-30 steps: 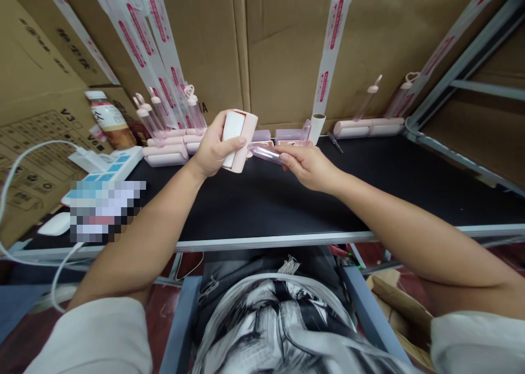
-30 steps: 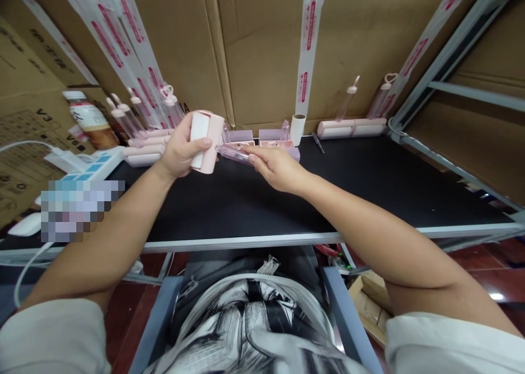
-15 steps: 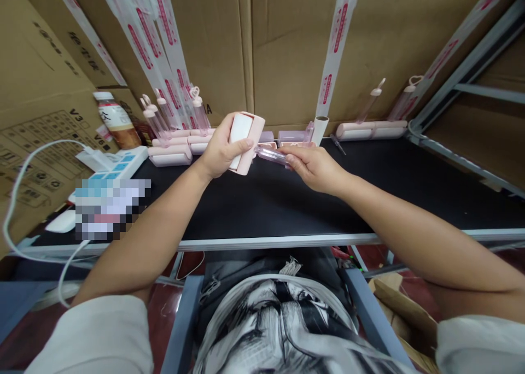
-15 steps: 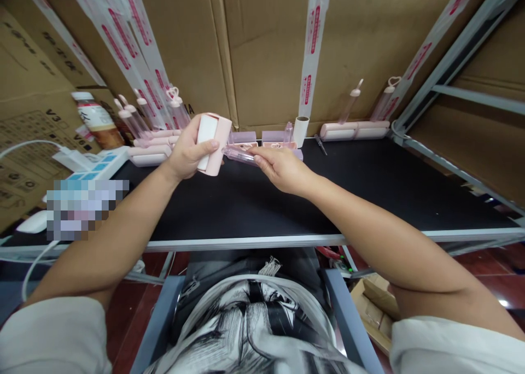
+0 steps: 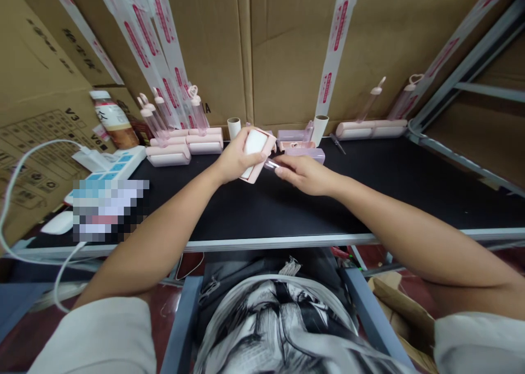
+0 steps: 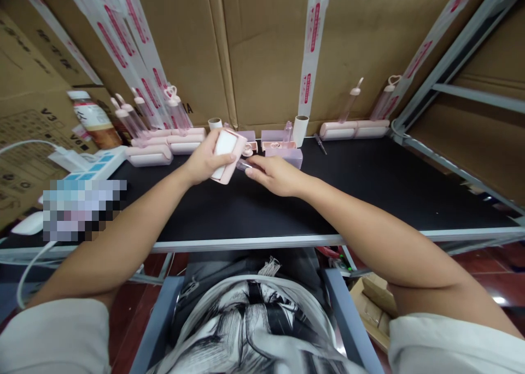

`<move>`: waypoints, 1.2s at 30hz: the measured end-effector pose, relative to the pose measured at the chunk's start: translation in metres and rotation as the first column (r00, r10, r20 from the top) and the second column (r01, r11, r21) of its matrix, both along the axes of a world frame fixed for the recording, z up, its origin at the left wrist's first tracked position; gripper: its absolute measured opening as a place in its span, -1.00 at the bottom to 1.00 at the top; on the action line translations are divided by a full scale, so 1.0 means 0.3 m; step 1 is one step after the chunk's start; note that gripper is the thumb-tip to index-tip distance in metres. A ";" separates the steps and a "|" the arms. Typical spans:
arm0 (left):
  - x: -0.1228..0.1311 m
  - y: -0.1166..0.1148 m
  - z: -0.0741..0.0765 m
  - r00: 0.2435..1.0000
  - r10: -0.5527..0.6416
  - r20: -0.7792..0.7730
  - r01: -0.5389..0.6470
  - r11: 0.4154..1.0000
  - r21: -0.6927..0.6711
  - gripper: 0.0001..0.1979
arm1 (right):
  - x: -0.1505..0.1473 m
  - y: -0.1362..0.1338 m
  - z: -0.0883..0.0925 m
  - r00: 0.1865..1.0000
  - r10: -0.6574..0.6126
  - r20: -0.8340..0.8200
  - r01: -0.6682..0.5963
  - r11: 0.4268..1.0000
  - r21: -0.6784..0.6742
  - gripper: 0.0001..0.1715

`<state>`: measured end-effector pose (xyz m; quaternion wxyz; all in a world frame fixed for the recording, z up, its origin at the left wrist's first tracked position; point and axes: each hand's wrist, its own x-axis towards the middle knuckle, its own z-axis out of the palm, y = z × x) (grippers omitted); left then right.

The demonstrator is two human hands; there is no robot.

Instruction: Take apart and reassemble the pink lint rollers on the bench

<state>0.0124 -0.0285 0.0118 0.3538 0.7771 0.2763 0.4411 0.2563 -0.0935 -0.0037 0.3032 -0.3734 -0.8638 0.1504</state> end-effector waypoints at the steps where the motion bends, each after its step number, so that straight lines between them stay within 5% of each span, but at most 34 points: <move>1: 0.007 -0.006 -0.004 1.000 -0.011 -0.018 0.010 0.999 -0.038 -0.16 | -0.006 -0.005 -0.002 1.000 0.031 0.001 -0.031 0.998 -0.051 -0.59; 5: -0.010 -0.017 0.023 0.983 -0.066 0.170 0.108 0.963 -0.248 -0.22 | -0.028 -0.019 -0.002 0.963 0.019 -0.269 -0.078 0.975 -0.209 -0.50; 10: -0.031 -0.035 0.070 0.952 -0.141 0.271 0.224 0.925 -0.307 -0.30 | -0.029 -0.003 0.014 0.746 -0.098 -0.658 -0.011 0.987 -0.159 -0.35; 15: 0.079 -0.104 0.008 0.964 -0.259 0.058 0.266 0.943 -0.200 -0.35 | -0.046 0.015 -0.002 0.705 -0.147 -0.694 0.152 0.987 -0.056 -0.26; 19: 0.133 -0.142 -0.028 0.953 -0.287 0.101 0.301 0.940 -0.164 -0.42 | -0.080 0.000 -0.020 0.701 -0.150 -0.697 0.141 0.988 -0.071 -0.28; 27: 0.083 -0.102 -0.025 0.978 -0.143 0.152 0.170 0.969 -0.181 -0.55 | 0.037 0.065 0.009 0.883 0.007 -0.470 0.052 0.992 0.113 -0.17; 33: 0.067 -0.100 -0.009 0.974 -0.124 0.189 0.169 0.955 -0.245 -0.51 | 0.178 0.164 0.012 0.970 -0.243 -0.028 0.244 0.949 0.200 -0.44; 36: 0.064 -0.106 -0.005 0.976 -0.134 0.173 0.176 0.950 -0.258 -0.45 | 0.205 0.197 -0.018 0.956 -0.254 0.147 0.226 0.956 0.184 -0.36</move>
